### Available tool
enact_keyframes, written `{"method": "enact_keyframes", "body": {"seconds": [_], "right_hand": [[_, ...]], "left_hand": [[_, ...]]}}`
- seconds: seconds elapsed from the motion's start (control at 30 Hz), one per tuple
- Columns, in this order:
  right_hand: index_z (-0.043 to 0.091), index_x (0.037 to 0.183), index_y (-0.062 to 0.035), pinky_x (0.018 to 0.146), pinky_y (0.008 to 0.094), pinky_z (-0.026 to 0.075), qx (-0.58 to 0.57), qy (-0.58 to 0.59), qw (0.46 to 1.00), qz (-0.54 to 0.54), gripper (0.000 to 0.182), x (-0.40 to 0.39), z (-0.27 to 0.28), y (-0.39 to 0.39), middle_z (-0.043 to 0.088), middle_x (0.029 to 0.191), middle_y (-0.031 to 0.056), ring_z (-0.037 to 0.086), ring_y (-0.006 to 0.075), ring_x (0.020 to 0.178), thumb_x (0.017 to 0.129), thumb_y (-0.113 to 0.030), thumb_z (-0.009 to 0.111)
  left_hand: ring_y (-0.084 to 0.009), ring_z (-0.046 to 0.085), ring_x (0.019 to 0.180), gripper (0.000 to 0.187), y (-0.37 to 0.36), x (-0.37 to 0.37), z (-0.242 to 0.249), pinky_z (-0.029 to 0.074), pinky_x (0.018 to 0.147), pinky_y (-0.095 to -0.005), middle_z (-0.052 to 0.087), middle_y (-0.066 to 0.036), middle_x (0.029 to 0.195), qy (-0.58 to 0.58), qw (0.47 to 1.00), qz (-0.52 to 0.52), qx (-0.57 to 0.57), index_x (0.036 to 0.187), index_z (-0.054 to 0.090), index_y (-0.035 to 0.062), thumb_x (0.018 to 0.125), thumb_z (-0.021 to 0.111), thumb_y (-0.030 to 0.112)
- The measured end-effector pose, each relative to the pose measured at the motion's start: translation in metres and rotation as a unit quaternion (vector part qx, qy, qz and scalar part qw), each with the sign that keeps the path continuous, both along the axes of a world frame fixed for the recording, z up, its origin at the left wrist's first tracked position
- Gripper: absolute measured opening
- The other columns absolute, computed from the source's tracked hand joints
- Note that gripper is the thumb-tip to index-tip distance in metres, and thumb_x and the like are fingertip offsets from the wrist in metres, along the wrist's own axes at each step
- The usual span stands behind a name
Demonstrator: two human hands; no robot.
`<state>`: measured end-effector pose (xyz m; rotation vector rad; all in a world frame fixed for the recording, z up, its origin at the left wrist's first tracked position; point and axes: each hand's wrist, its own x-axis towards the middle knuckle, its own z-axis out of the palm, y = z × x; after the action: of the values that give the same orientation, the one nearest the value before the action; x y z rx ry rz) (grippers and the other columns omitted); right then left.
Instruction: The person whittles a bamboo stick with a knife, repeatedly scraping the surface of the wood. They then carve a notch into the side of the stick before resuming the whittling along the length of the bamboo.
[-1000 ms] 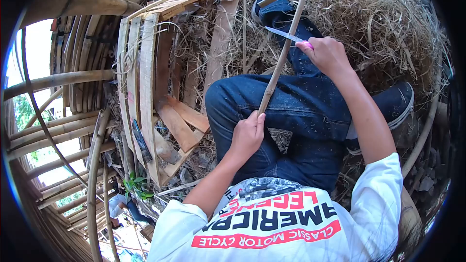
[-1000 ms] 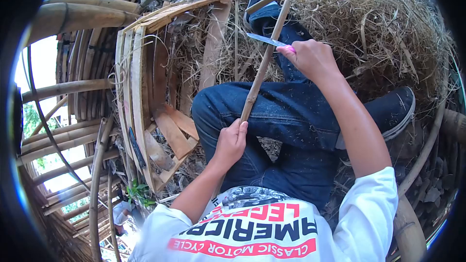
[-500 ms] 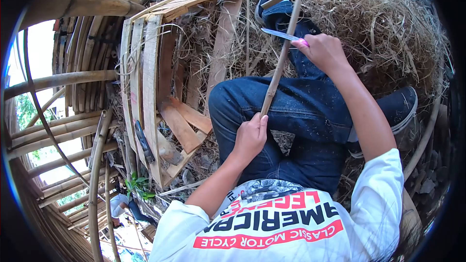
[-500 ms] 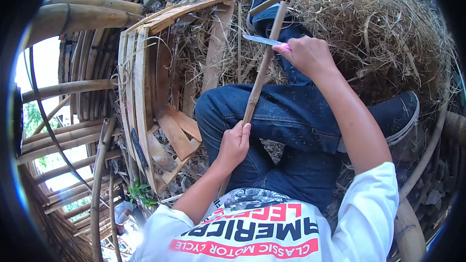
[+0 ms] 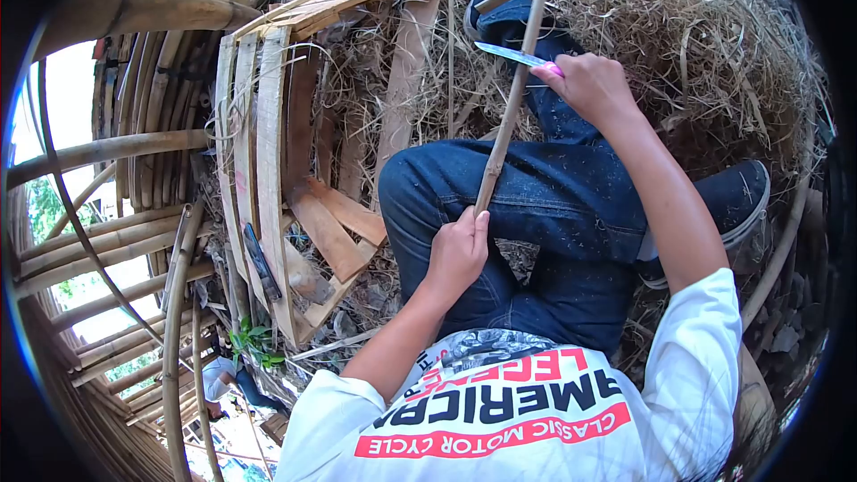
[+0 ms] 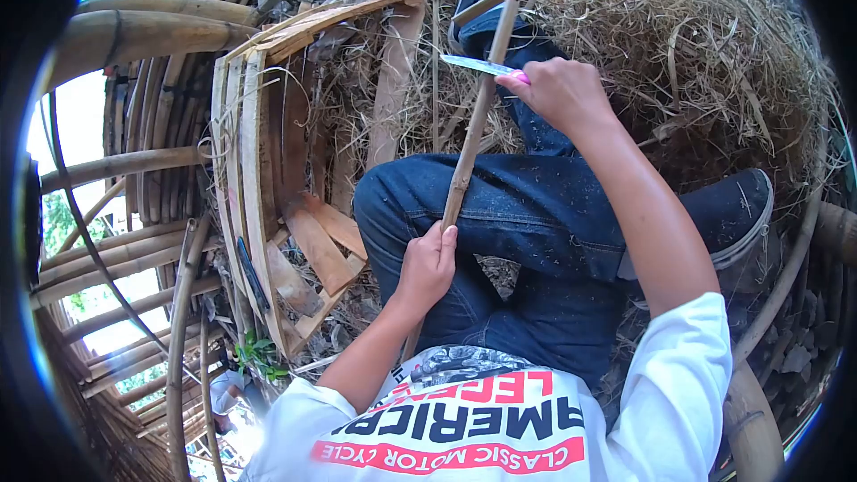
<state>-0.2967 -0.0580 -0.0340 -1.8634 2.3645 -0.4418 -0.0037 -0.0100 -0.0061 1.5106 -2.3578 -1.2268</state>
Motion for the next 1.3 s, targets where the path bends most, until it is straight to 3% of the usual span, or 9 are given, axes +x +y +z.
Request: {"method": "enact_keyframes", "body": {"seconds": [0.5, 0.77, 1.1, 1.17, 1.23, 1.3], "right_hand": [[0.061, 0.067, -0.0085, 0.052, 0.0442, 0.048, -0.027, -0.001, 0.999, 0.032, 0.056, -0.007, -0.014, -0.017, 0.061, 0.06, 0.011, 0.063, 0.0329, 0.058, 0.091, -0.057, 0.049], [0.07, 0.082, -0.0098, 0.06, 0.0437, 0.055, 0.003, 0.04, 0.999, 0.002, 0.058, -0.048, -0.01, -0.029, 0.068, 0.07, 0.0131, 0.069, 0.0309, 0.069, 0.092, -0.061, 0.044], [0.071, 0.085, -0.0088, 0.064, 0.0456, 0.055, -0.009, 0.056, 0.998, -0.033, 0.059, -0.061, -0.017, -0.042, 0.069, 0.077, 0.0156, 0.069, 0.0339, 0.076, 0.093, -0.06, 0.042], [0.071, 0.088, -0.0086, 0.068, 0.0475, 0.055, 0.053, 0.044, 0.989, -0.132, 0.062, -0.095, -0.031, -0.046, 0.069, 0.08, 0.018, 0.069, 0.0358, 0.08, 0.094, -0.062, 0.039], [0.07, 0.09, -0.007, 0.072, 0.049, 0.055, 0.101, 0.036, 0.985, -0.138, 0.064, -0.134, -0.032, -0.031, 0.069, 0.084, 0.0191, 0.069, 0.0368, 0.084, 0.094, -0.062, 0.037], [0.069, 0.09, -0.0042, 0.078, 0.0513, 0.053, 0.145, 0.013, 0.98, -0.136, 0.067, -0.118, -0.017, -0.025, 0.069, 0.088, 0.021, 0.067, 0.0383, 0.09, 0.095, -0.061, 0.035]], "left_hand": [[-0.0459, 0.058, 0.062, 0.029, -0.001, 0.002, -0.002, 0.042, 0.053, -0.0523, 0.055, -0.025, 0.06, 0.014, 1.0, 0.015, 0.005, 0.082, 0.052, 0.0002, 0.1, 0.045, 0.021], [-0.0456, 0.057, 0.062, 0.029, -0.003, 0.005, -0.003, 0.041, 0.053, -0.0518, 0.054, -0.025, 0.061, 0.021, 1.0, 0.013, 0.014, 0.083, 0.053, 0.0, 0.1, 0.045, 0.022], [-0.0451, 0.058, 0.062, 0.028, -0.001, 0.002, 0.003, 0.04, 0.053, -0.0515, 0.053, -0.025, 0.059, 0.04, 0.998, 0.029, 0.034, 0.082, 0.052, -0.0001, 0.099, 0.046, 0.02], [-0.0453, 0.058, 0.063, 0.028, 0.003, 0.007, 0.003, 0.04, 0.053, -0.051, 0.053, -0.025, 0.06, 0.005, 1.0, 0.018, 0.014, 0.083, 0.052, -0.0005, 0.099, 0.046, 0.02], [-0.0455, 0.057, 0.062, 0.028, -0.003, 0.01, 0.0, 0.04, 0.053, -0.0503, 0.053, -0.025, 0.06, 0.02, 0.999, 0.027, 0.02, 0.083, 0.053, -0.0004, 0.099, 0.046, 0.021], [-0.0457, 0.057, 0.062, 0.028, 0.0, 0.011, -0.001, 0.04, 0.052, -0.0497, 0.052, -0.026, 0.061, 0.04, 0.998, 0.041, 0.04, 0.083, 0.054, -0.0003, 0.099, 0.046, 0.021]]}}
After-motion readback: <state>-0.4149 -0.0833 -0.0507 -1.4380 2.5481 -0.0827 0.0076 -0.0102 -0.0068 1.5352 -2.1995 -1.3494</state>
